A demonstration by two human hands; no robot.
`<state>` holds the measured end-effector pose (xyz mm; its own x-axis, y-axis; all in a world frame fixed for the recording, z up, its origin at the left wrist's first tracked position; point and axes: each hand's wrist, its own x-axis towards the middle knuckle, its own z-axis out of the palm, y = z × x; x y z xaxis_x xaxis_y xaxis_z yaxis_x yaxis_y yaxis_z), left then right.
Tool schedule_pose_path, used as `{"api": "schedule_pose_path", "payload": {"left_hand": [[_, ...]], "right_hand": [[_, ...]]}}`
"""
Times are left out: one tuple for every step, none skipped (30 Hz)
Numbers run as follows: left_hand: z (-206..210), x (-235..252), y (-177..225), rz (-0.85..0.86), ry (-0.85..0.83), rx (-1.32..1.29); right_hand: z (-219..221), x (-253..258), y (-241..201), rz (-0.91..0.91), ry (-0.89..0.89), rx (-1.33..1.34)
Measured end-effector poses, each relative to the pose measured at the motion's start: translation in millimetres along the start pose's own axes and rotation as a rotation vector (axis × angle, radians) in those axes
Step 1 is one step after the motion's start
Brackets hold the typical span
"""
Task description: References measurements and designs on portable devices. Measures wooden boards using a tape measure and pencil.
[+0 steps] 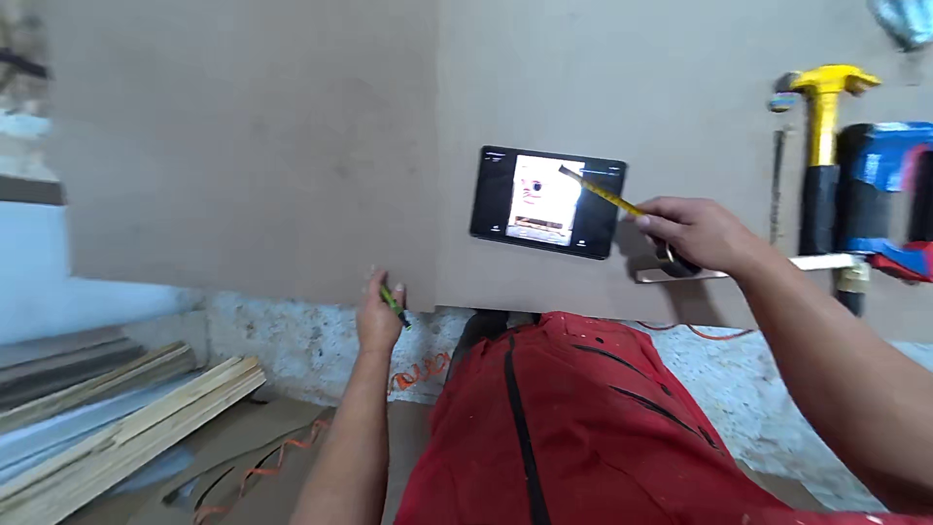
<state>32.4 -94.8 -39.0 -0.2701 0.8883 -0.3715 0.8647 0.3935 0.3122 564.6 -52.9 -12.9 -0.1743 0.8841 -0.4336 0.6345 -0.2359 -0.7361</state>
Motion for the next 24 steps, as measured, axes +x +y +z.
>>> {"api": "schedule_pose_path", "payload": {"left_hand": [[-4.4,0.3,-1.6,0.01,-0.017,-0.004],[-8.3,1.0,-4.2,0.028,-0.022,-0.029],[-12.0,2.0,-7.9,0.06,-0.01,-0.079],[-14.3,3.6,-13.0,0.116,0.037,-0.153],[-16.5,5.9,-18.4,0.176,0.097,-0.23],[-19.2,8.5,-22.9,0.206,0.144,-0.306],[-22.4,12.2,-26.2,0.223,0.175,-0.365],[-26.0,17.5,-28.6,0.233,0.182,-0.406],[-29.8,24.4,-30.3,0.233,0.162,-0.431],[-33.8,32.1,-31.0,0.218,0.118,-0.437],[-37.5,40.4,-30.8,0.192,0.065,-0.42],[-40.9,49.0,-29.7,0.169,0.003,-0.372],[-43.8,57.6,-27.9,0.173,-0.057,-0.298],[-45.4,65.3,-25.6,0.2,-0.114,-0.212],[-44.4,72.7,-24.8,0.252,-0.162,-0.131],[-41.4,79.4,-25.3,0.319,-0.199,-0.059],[-37.0,84.9,-26.7,0.397,-0.21,-0.007],[-32.6,89.0,-28.6,0.477,-0.201,0.029],[-29.2,92.3,-29.9,0.539,-0.188,0.046],[-26.4,95.7,-30.9,0.596,-0.173,0.052],[-24.2,98.1,-32.3,0.651,-0.162,0.046],[-23.0,99.2,-33.8,0.699,-0.154,0.038],[-22.5,100.4,-34.5,0.73,-0.165,0.029],[-22.0,101.7,-35.1,0.758,-0.178,0.021]], "right_hand": [[10.6,-2.6,-14.0,-0.001,-0.049,0.026],[25.4,-3.4,-28.3,-0.009,-0.102,0.034],[43.8,-2.1,-42.2,-0.014,-0.156,0.036],[64.7,2.0,-55.7,-0.018,-0.21,0.031],[87.7,8.7,-68.0,-0.021,-0.255,0.034],[111.5,16.4,-80.3,-0.019,-0.295,0.048],[134.7,25.0,-93.0,-0.01,-0.33,0.07],[156.1,34.3,-105.7,0.001,-0.364,0.083],[175.9,44.3,-117.0,0.006,-0.388,0.075],[193.5,54.3,-126.8,0.006,-0.406,0.045],[207.9,63.7,-135.7,0.003,-0.423,-0.009],[218.8,72.4,-144.0,0.005,-0.44,-0.076],[227.2,79.8,-152.0,0.022,-0.443,-0.139],[233.9,85.3,-159.0,0.05,-0.43,-0.196],[238.9,89.1,-165.0,0.082,-0.411,-0.244],[242.0,91.7,-170.1,0.119,-0.394,-0.28],[243.8,93.4,-174.4,0.152,-0.383,-0.306],[244.9,94.0,-178.2,0.179,-0.379,-0.325],[245.3,94.1,-181.9,0.203,-0.372,-0.34],[245.3,95.0,-185.4,0.225,-0.362,-0.352],[246.3,95.5,-188.3,0.248,-0.347,-0.36],[248.3,95.4,-191.1,0.273,-0.329,-0.368],[250.3,95.5,-193.5,0.291,-0.304,-0.366],[251.9,95.5,-195.1,0.293,-0.282,-0.354]]}}
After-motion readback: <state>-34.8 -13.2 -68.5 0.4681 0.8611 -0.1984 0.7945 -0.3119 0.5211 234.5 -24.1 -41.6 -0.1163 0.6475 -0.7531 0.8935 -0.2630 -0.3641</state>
